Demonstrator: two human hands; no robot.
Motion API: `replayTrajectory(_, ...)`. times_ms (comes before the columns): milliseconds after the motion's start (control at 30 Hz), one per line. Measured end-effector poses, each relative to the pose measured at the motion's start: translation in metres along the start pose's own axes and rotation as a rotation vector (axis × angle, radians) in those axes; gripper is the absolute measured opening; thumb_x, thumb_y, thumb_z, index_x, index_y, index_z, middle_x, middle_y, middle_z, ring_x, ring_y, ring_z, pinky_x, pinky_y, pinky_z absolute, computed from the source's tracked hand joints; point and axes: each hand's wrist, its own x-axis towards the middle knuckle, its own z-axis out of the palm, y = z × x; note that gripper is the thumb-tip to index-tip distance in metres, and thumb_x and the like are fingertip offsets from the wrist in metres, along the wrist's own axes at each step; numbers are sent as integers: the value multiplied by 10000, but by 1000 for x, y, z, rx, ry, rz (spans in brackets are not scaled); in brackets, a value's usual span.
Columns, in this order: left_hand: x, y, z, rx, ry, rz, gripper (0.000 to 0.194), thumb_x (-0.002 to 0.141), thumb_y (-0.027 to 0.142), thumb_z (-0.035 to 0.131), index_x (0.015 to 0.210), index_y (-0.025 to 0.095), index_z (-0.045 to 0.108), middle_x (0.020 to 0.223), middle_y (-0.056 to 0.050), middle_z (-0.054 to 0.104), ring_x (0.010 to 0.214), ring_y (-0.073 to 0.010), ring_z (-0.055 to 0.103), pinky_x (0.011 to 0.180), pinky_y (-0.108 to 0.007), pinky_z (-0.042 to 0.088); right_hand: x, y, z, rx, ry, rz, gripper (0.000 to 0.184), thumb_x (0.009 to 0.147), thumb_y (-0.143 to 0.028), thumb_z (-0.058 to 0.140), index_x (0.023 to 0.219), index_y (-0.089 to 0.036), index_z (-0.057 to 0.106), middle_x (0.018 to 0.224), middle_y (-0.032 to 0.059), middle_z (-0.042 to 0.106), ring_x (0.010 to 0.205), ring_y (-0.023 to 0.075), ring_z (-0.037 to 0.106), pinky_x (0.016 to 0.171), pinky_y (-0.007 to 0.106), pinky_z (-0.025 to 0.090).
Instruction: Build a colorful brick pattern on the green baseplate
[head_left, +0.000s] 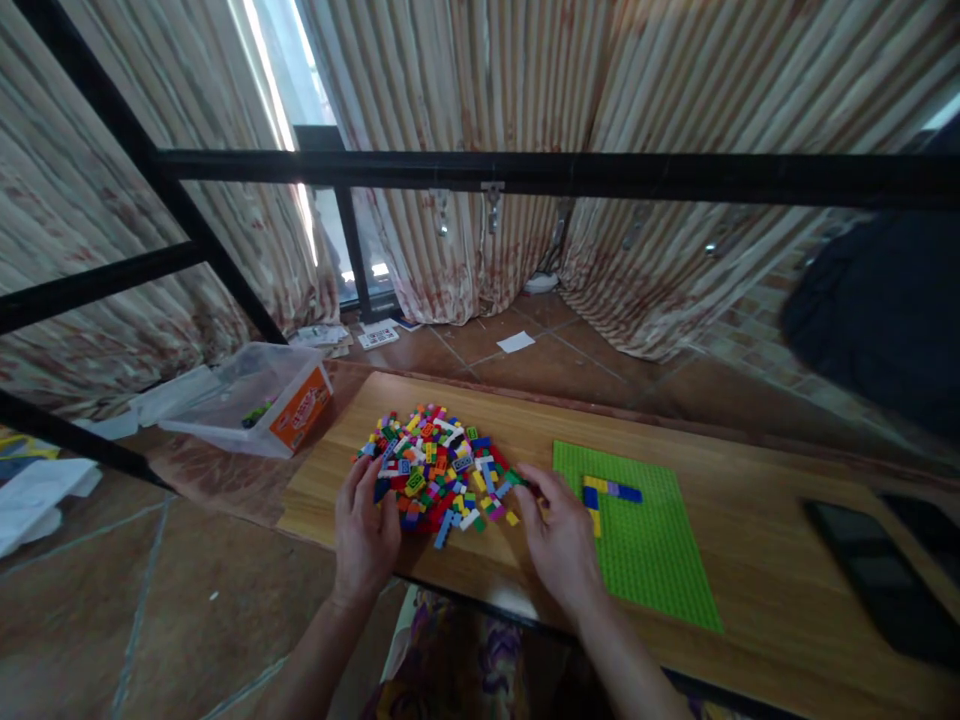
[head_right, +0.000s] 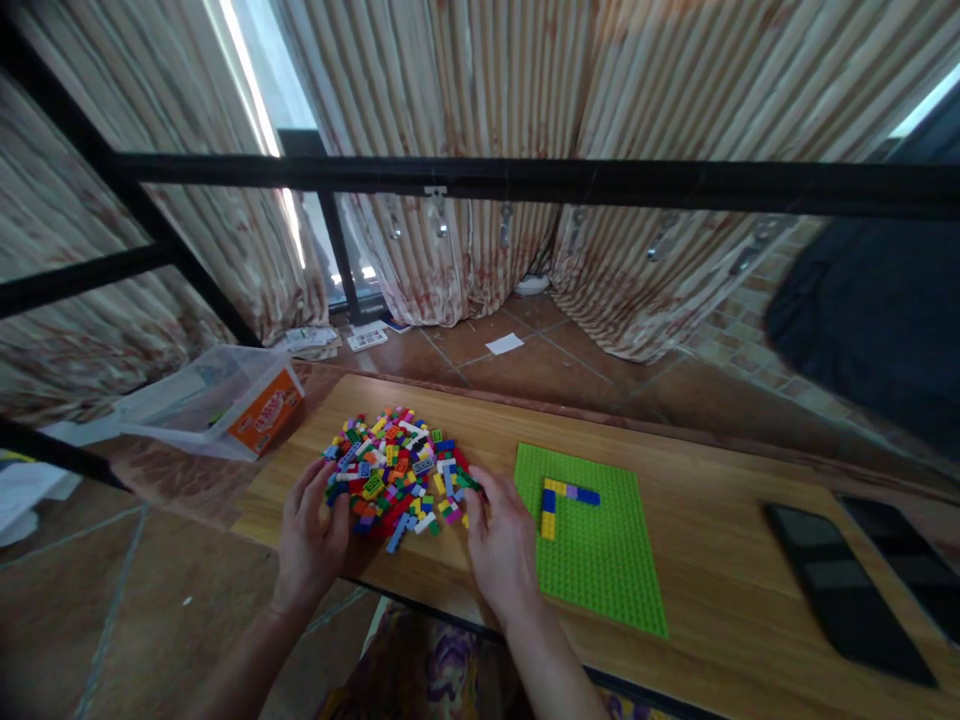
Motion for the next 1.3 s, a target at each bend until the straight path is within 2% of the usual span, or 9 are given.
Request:
replayTrajectory(200, -31, 67, 23, -156, -272, 183, 403, 916, 171, 447, 1314, 216, 488, 1355, -115, 512, 1263, -239, 495, 1062, -440, 448, -39, 47, -69, 483, 267, 563, 386, 765, -491, 672, 993, -181, 698, 843, 64, 727, 659, 180, 677, 613, 322, 563)
replayTrajectory(333, -51, 104, 45, -256, -437, 306, 412, 904, 149, 431, 1309, 195, 497, 1357, -122, 523, 1264, -229, 495, 1056, -417, 458, -52, 75, -103, 837, 381, 694, 328, 633, -389, 812, 890, -209, 718, 824, 25, 733, 713, 160, 700, 671, 275, 590)
replayTrajectory(500, -51, 132, 68, -317, -565, 361, 403, 897, 140, 427, 1292, 163, 504, 1365, -130, 515, 1277, -224, 477, 1079, -421, 435, -56, 79, -118, 988, 334, 762, 317, 616, -329, 826, 890, -198, 735, 864, 34, 732, 773, 155, 698, 713, 254, 593)
replayTrajectory(633, -46, 146, 83, -320, -631, 332, 419, 881, 131, 440, 1294, 171, 498, 1373, -117, 500, 1276, -223, 466, 1083, -424, 433, -53, 79, -116, 846, 315, 725, 398, 554, -309, 850, 916, -192, 732, 848, 16, 719, 740, 140, 672, 699, 252, 578)
replayTrajectory(733, -46, 152, 93, -317, -659, 338, 424, 884, 137, 432, 1303, 175, 487, 1371, -111, 498, 1270, -227, 466, 1089, -436, 425, -48, 83, -112, 542, 233, 644, 409, 608, -381, 796, 958, -181, 724, 784, 23, 717, 679, 166, 656, 666, 308, 563)
replayTrajectory(867, -46, 155, 102, -297, -683, 356, 424, 886, 141, 431, 1306, 164, 484, 1364, -117, 505, 1265, -238, 464, 1086, -450, 421, -40, 86, -106, 43, 88, 393, 323, 776, -398, 621, 995, -184, 723, 928, 88, 740, 840, 243, 677, 799, 410, 530)
replayTrajectory(967, -46, 155, 105, -294, -694, 375, 435, 882, 143, 439, 1314, 175, 477, 1354, -110, 515, 1245, -240, 477, 1076, -460, 426, -35, 88, -103, -207, 26, 202, 288, 850, -347, 530, 1025, -206, 711, 1018, 88, 727, 927, 250, 656, 864, 428, 500)
replayTrajectory(1100, -47, 154, 104, -294, -691, 379, 442, 879, 140, 446, 1319, 176, 469, 1347, -107, 520, 1244, -243, 474, 1070, -464, 430, -34, 93, -101, -377, -44, 12, 247, 885, -328, 530, 1006, -225, 719, 1014, 79, 703, 966, 255, 598, 878, 429, 484)
replayTrajectory(1300, -48, 155, 102, -288, -681, 390, 419, 886, 136, 439, 1302, 156, 483, 1330, -117, 527, 1223, -244, 480, 1060, -455, 435, -37, 106, -99, -463, -14, -62, 250, 895, -353, 546, 1012, -242, 737, 1074, 102, 636, 1001, 266, 549, 882, 447, 479)
